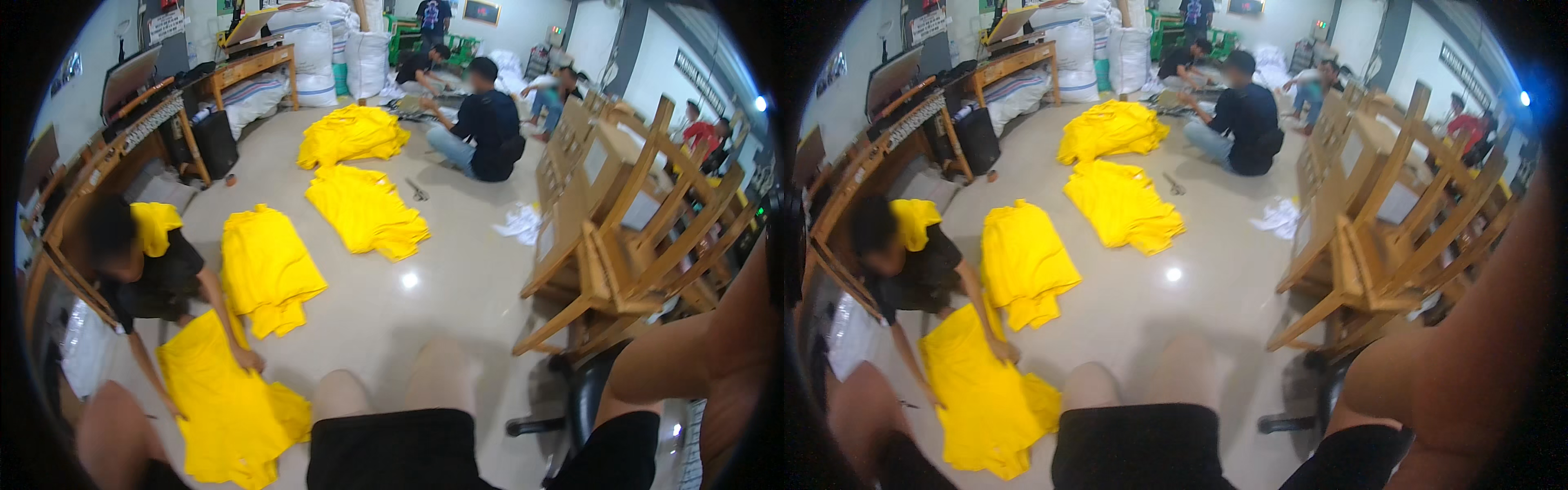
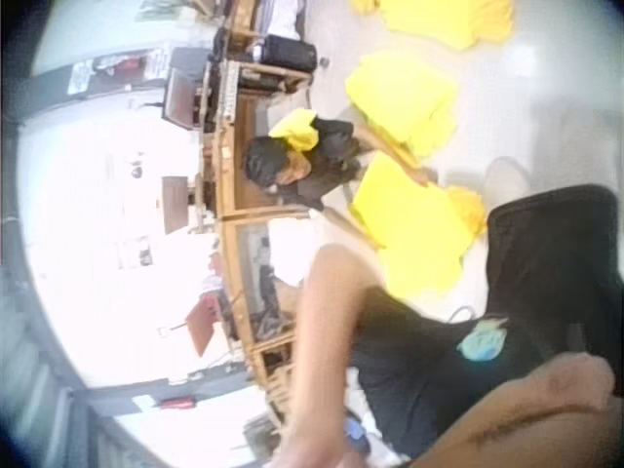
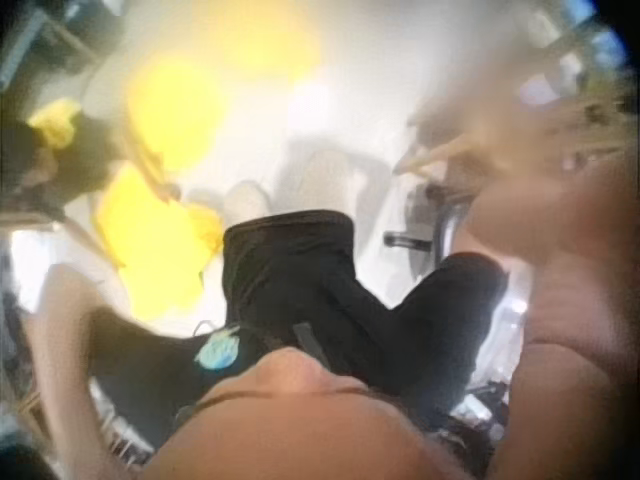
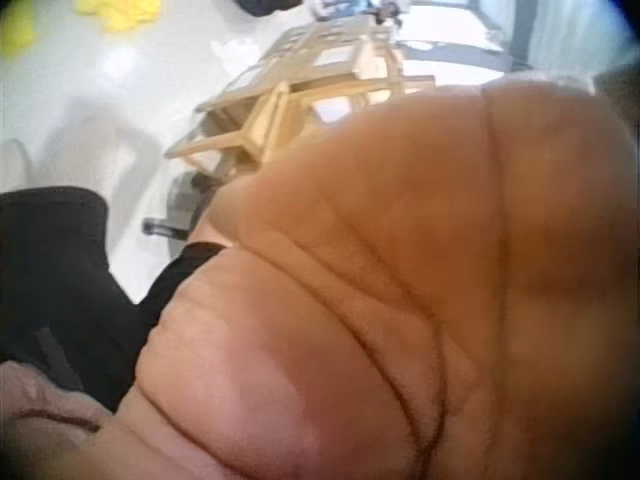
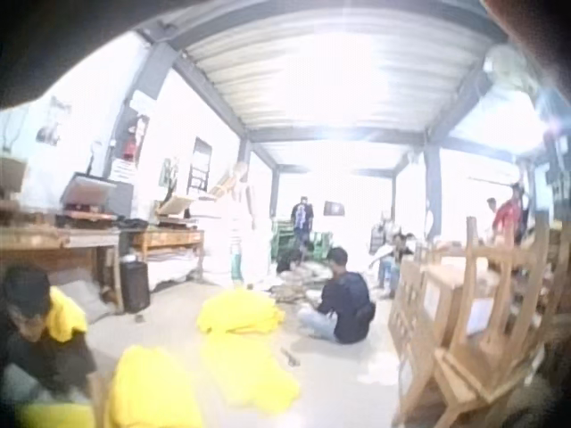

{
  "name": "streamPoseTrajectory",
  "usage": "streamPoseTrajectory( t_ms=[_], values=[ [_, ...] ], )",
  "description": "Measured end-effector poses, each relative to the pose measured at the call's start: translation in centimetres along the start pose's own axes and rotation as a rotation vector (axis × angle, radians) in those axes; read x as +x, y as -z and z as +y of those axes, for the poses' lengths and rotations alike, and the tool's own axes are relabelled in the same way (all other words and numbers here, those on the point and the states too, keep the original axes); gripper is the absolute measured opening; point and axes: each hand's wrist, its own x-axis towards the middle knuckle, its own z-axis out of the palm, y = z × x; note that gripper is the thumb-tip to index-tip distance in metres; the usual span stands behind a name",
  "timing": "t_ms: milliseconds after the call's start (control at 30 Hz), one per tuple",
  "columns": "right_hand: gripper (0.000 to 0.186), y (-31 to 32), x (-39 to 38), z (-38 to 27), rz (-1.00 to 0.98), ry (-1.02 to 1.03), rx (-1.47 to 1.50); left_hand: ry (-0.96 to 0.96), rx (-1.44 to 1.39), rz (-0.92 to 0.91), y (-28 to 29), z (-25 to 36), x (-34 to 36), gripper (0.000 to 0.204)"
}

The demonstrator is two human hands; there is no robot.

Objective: The person uses scissors to trim a yellow t-shirt while sitting on the floor. They then fold the shirt and place it in a pile. The person continues to fold and handle additional yellow t-shirts.

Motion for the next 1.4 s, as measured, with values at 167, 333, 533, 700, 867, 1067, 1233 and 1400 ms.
streamPoseTrajectory(
  t_ms=[167,333,533,700,867,1067,1233,1400],
  values=[
    [0.052,0.7,1.4,1.9,-0.016,-0.033,0.026,0.273,-0.031,0.015,-0.6,-3.0,-2.7,0.039],
    [0.052,0.0,3.5,2.6,-0.023,-0.018,0.080,0.520,-0.049,-0.002,1.1,-4.6,-4.2,0.039],
    [0.053,1.5,3.4,2.8,0.069,-0.048,0.201,0.916,-0.071,-0.125,4.2,-5.2,-2.6,0.039],
    [0.054,1.1,5.0,2.1,0.070,-0.050,0.270,1.163,-0.127,-0.186,4.5,-5.6,-5.5,0.039],
    [0.054,1.4,6.0,1.6,0.072,-0.070,0.249,1.331,-0.234,-0.234,-0.4,-5.1,-10.6,0.039],
    [0.055,0.6,7.0,1.9,0.045,-0.112,0.231,1.358,-0.293,-0.291,0.9,-4.4,-10.7,0.038],
    [0.056,0.5,8.3,1.3,0.013,-0.142,0.234,1.321,-0.332,-0.341,1.9,-3.5,-9.6,0.038],
    [0.057,1.1,8.2,1.0,0.031,-0.134,0.254,1.228,-0.319,-0.443,3.0,-1.1,-6.3,0.038]
  ],
)
